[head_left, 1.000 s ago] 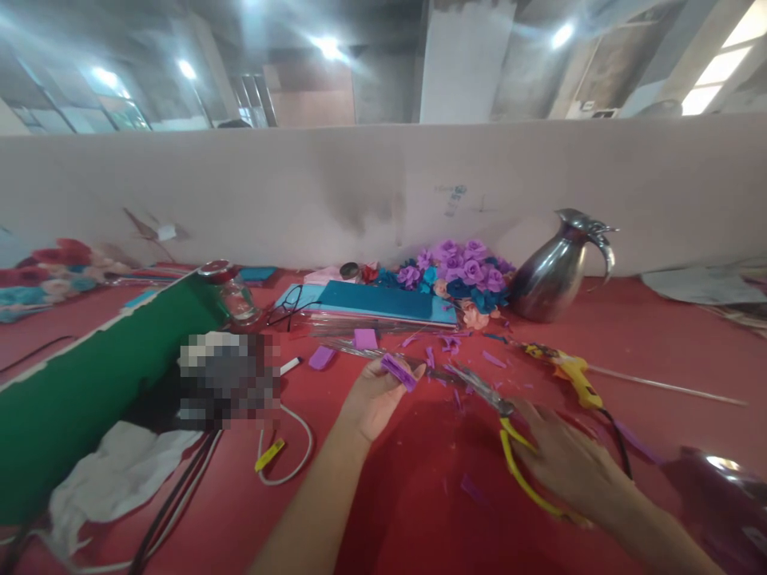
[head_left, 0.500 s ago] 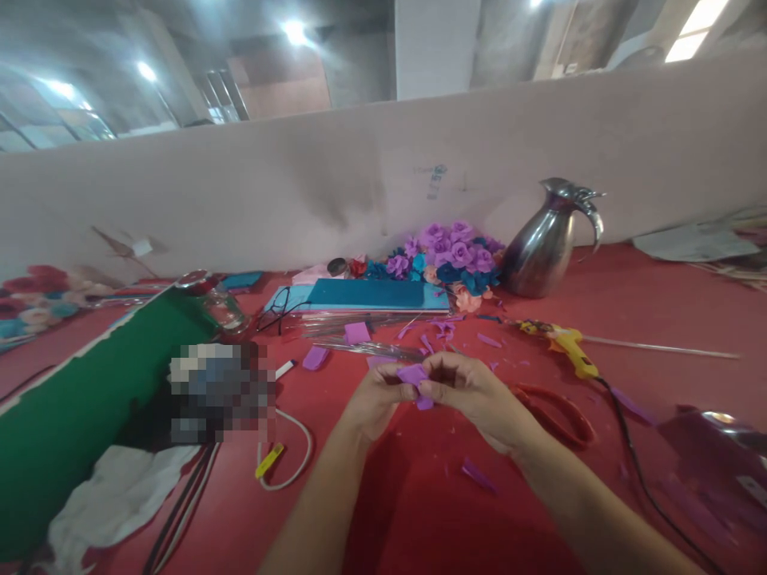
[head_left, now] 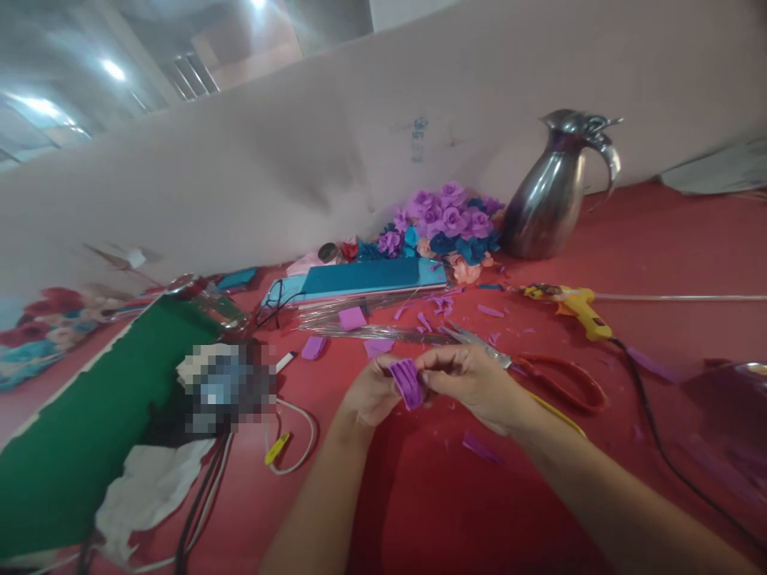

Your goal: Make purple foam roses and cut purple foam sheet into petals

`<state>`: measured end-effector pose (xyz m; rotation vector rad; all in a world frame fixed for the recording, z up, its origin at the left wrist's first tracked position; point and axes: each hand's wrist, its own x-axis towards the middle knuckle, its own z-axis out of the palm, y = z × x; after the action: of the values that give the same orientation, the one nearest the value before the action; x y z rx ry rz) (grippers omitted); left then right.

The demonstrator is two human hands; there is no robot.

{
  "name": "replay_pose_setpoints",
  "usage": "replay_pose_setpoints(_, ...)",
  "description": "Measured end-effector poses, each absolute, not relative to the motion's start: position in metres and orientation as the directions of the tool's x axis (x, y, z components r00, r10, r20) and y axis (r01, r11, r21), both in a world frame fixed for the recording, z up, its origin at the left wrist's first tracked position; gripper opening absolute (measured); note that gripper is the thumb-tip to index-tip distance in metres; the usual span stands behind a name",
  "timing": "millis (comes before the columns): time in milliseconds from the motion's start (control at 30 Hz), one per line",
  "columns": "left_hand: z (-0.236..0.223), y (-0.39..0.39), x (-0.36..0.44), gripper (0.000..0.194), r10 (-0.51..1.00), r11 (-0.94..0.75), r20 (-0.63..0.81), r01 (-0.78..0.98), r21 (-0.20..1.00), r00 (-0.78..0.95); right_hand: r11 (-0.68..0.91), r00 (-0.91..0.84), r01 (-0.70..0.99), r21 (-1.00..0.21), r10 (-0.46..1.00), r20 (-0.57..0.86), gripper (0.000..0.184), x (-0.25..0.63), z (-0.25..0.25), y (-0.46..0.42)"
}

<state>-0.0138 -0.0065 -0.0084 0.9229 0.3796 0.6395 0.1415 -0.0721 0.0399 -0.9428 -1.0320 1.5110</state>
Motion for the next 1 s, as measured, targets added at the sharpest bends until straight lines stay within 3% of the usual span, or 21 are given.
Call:
replay_pose_setpoints(333, -0.0055, -0.0066, -0.013, 0.029, 0.684, 0.447, -0.103, -0.305, 0.841, 0.722, -0.112, -0.154, -0.353, -0.929, 0.986, -0.061, 0.009, 0.1402, 0.0398, -0.0728)
replay_pose_setpoints(567, -0.0006, -0.0062, -0.0144, 0.028, 0.727, 0.394, -0.151, -0.227, 0.891, 0.67, 0.061, -0.099, -0.118, -0.991, 0.992, 0.073, 0.004, 0.1393, 0.0366, -0.0759)
replay_pose_setpoints(833, -0.0038, -0.0068, -0.0152, 0.033, 0.653, 0.422, -0.132, -0.213, 0.881, 0.746, -0.071, -0.149, -0.236, -0.969, 0.988, -0.036, 0.01, 0.1382, 0.0365, -0.0739)
replay_pose_setpoints(1000, -0.002, -0.0067, -0.0149, 0.027, 0.725, 0.412, -0.162, -0.233, 0.881, 0.669, 0.04, -0.078, -0.13, -0.991, 0.996, 0.051, 0.006, 0.1376, 0.0353, -0.0751)
